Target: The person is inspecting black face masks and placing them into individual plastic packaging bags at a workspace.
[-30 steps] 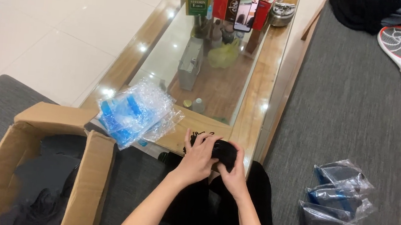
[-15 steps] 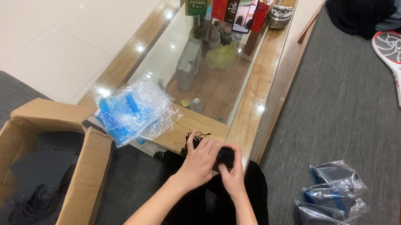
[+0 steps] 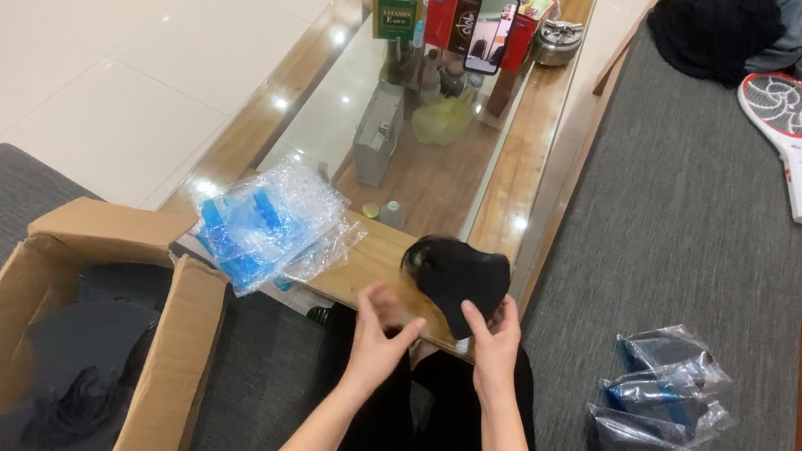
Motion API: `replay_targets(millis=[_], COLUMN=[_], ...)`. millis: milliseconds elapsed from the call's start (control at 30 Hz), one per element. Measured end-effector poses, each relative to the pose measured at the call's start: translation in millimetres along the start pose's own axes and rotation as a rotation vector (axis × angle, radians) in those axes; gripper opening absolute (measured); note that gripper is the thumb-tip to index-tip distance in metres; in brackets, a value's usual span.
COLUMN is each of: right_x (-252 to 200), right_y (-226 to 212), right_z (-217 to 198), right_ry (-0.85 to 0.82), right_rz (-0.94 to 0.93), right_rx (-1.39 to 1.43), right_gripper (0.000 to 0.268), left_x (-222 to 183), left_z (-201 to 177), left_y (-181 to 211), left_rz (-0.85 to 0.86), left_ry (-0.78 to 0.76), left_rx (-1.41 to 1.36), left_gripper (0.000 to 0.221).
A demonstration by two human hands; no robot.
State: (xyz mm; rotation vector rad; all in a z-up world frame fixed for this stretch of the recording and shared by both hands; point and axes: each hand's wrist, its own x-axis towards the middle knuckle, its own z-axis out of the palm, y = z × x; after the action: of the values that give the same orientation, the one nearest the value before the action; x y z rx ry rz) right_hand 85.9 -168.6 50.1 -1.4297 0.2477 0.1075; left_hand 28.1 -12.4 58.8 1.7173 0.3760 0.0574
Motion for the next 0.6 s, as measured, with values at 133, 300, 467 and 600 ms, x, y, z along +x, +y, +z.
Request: replay_targets(millis=[133, 300, 467, 600], right_x=[-14.8, -18.2, -39.7, -41.9], right_y=[-18.1, -2.5, -36.6, -19.7], right_z=[2.0, 17.0, 32.3, 32.3], right_ry=[-0.198, -0.155, -0.182, -0.175], right_rz=[0.087, 0.209, 0.159, -0.189], right_rx=[0.288, 0.083, -0.593, -0.739], right_gripper=[0.046, 0.044, 0.083, 0.065], left_x=[-1.7, 15.3, 20.1, 19.3], left_z=[7.1, 15.0, 17.9, 24.5], left_y=[-20.8, -46.3, -40.8, -26.2], left_rz=[-0.406, -0.559, -0.605, -0.615], left_ry=[-0.306, -0.069, 0.078, 0.238], left_rx=[-0.955, -1.078, -1.100, -1.031], left_gripper=[0.056, 0.094, 0.093, 0.098])
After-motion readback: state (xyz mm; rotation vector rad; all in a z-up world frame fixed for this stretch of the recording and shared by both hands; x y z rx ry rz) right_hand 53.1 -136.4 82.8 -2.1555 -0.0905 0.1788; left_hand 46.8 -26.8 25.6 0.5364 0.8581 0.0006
